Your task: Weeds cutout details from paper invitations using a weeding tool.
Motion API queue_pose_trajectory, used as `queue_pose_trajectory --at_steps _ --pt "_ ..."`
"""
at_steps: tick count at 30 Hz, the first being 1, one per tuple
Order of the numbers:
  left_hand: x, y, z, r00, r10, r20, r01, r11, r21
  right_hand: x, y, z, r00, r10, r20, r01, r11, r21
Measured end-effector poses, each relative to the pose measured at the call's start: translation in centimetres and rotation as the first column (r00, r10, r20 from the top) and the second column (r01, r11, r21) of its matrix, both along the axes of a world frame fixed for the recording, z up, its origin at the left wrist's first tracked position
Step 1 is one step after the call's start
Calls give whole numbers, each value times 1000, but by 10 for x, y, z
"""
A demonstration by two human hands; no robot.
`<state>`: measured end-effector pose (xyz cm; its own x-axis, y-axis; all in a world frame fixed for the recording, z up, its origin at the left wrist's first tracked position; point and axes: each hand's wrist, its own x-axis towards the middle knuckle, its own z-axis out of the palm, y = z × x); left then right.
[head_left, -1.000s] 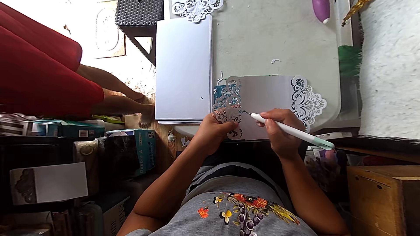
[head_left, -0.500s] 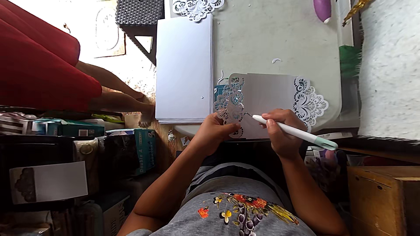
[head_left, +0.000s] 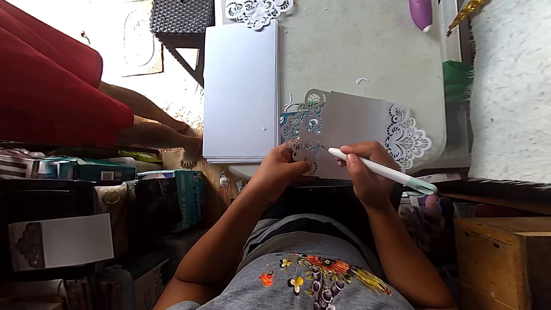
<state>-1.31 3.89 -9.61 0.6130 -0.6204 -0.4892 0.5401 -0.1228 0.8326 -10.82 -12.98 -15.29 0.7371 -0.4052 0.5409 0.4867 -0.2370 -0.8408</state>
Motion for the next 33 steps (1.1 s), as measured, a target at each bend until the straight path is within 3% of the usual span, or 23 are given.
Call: queue_pose_trajectory --at_steps 4,17,33 --pt "0 -1 1 1000 20 -1 -20 1000 13 0 2 2 999 44 5 -44 994 96" --pt "2 4 0 999 -44 -17 44 999 15 1 5 -1 997 82 -15 -81 995 51" --pt "-5 2 3 999 -1 34 -2 996 88 0 5 -3 995 99 10 -99 995 30"
